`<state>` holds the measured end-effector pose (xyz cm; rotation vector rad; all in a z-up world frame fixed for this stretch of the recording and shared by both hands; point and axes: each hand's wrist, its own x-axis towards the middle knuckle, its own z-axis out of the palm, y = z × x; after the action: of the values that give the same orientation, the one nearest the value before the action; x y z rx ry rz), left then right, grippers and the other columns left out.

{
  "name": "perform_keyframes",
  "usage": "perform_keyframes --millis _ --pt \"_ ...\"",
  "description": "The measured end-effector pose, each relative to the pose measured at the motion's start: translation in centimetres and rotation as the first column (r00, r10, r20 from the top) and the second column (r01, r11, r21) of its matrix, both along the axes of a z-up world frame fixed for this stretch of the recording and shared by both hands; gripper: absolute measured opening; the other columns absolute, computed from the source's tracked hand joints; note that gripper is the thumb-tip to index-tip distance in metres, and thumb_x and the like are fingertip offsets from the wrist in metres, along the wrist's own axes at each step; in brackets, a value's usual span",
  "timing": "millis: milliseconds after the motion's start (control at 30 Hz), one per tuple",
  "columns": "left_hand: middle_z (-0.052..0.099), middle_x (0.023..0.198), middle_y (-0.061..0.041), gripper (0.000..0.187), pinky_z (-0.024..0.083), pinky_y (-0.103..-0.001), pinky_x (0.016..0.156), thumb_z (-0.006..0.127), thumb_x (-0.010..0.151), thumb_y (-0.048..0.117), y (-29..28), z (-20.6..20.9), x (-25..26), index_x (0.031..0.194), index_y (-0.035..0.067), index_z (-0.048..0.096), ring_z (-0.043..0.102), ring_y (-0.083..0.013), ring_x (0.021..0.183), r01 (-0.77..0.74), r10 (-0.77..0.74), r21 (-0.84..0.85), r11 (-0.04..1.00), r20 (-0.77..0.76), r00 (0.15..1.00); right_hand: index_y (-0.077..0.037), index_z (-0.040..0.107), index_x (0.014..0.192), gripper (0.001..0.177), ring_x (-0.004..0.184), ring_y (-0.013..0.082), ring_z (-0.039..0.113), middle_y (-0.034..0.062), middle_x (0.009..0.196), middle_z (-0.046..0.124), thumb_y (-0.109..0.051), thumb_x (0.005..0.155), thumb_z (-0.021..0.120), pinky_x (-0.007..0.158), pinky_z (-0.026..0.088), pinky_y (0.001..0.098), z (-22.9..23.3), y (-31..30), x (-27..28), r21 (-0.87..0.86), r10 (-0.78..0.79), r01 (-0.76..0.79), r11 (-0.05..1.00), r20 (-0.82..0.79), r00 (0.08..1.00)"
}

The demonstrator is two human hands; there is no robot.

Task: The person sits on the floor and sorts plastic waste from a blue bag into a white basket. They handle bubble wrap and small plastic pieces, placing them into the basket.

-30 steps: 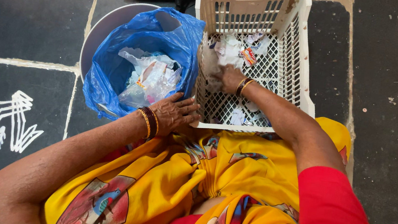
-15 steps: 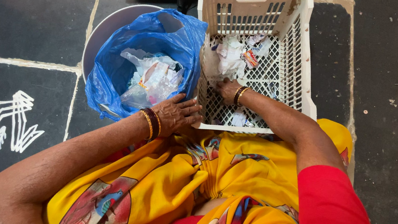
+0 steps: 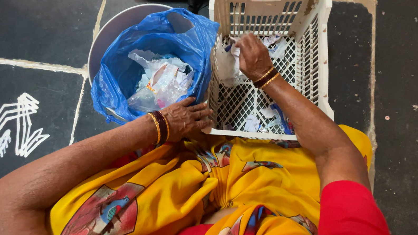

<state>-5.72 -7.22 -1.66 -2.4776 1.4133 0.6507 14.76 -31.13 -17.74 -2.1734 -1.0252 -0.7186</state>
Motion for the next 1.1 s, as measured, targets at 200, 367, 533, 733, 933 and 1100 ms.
perform_keyframes --millis 200,367,533,733,933,1100 --pt "0.048 0.159 -0.019 0.056 0.048 -0.045 0.112 0.062 0.095 0.010 -0.6 4.1 0.5 0.151 0.015 0.052 0.054 -0.0325 0.135 -0.248 0.415 -0.627 0.738 0.132 0.900 -0.001 0.060 0.113 0.024 0.083 0.0264 0.062 0.0124 0.097 0.061 0.007 0.091 0.055 0.065 0.054 0.0348 5.6 1.9 -3.9 0.113 0.223 -0.263 0.958 0.285 0.932" --pt "0.055 0.142 -0.021 0.061 0.051 -0.049 0.094 0.070 0.085 0.020 -0.9 6.0 1.4 0.143 0.008 0.053 0.060 -0.0388 0.122 -0.190 0.555 -0.740 0.645 0.283 0.782 -0.003 0.057 0.101 0.015 0.081 0.0292 0.062 0.0111 0.091 0.058 -0.002 0.091 0.068 0.068 0.054 0.0430 10.2 2.9 -8.9 0.015 0.488 -0.507 0.862 0.243 0.838" --pt "0.067 0.087 -0.012 0.035 0.053 -0.048 0.068 0.071 0.093 0.023 -0.2 4.2 1.7 0.125 0.011 0.064 0.067 -0.0349 0.078 -0.413 0.604 -0.589 0.694 0.164 0.780 0.002 0.058 0.104 0.018 0.088 0.0312 0.066 0.0155 0.104 0.062 -0.001 0.089 0.067 0.073 0.056 0.0416 10.9 3.0 -10.2 0.044 0.568 -0.599 0.800 0.269 0.778" --pt "0.067 0.083 -0.013 0.021 0.052 -0.049 0.061 0.067 0.091 0.021 0.3 2.0 1.6 0.109 0.009 0.067 0.068 -0.0358 0.073 -0.393 0.601 -0.599 0.698 0.190 0.777 0.001 0.056 0.102 0.019 0.086 0.0334 0.066 0.0169 0.103 0.062 -0.005 0.089 0.069 0.072 0.056 0.0426 10.0 3.2 -10.7 0.005 0.599 -0.617 0.787 0.234 0.766" --pt "0.069 0.081 -0.013 0.007 0.053 -0.048 0.062 0.062 0.086 0.013 1.0 1.6 1.8 0.089 0.008 0.066 0.069 -0.0358 0.071 -0.402 0.591 -0.530 0.747 0.253 0.766 0.002 0.057 0.108 0.023 0.088 0.0336 0.068 0.0191 0.109 0.064 -0.003 0.089 0.068 0.073 0.057 0.0422 10.0 3.6 -10.8 0.037 0.600 -0.627 0.778 0.246 0.761" --pt "0.067 0.080 -0.013 0.004 0.056 -0.048 0.073 0.059 0.085 0.010 2.8 2.1 2.8 0.085 0.008 0.062 0.068 -0.0357 0.074 -0.267 0.543 -0.576 0.773 0.381 0.749 0.000 0.056 0.110 0.023 0.087 0.0312 0.068 0.0160 0.109 0.063 0.000 0.090 0.069 0.073 0.058 0.0407 9.6 3.5 -10.3 0.039 0.565 -0.584 0.811 0.209 0.798"
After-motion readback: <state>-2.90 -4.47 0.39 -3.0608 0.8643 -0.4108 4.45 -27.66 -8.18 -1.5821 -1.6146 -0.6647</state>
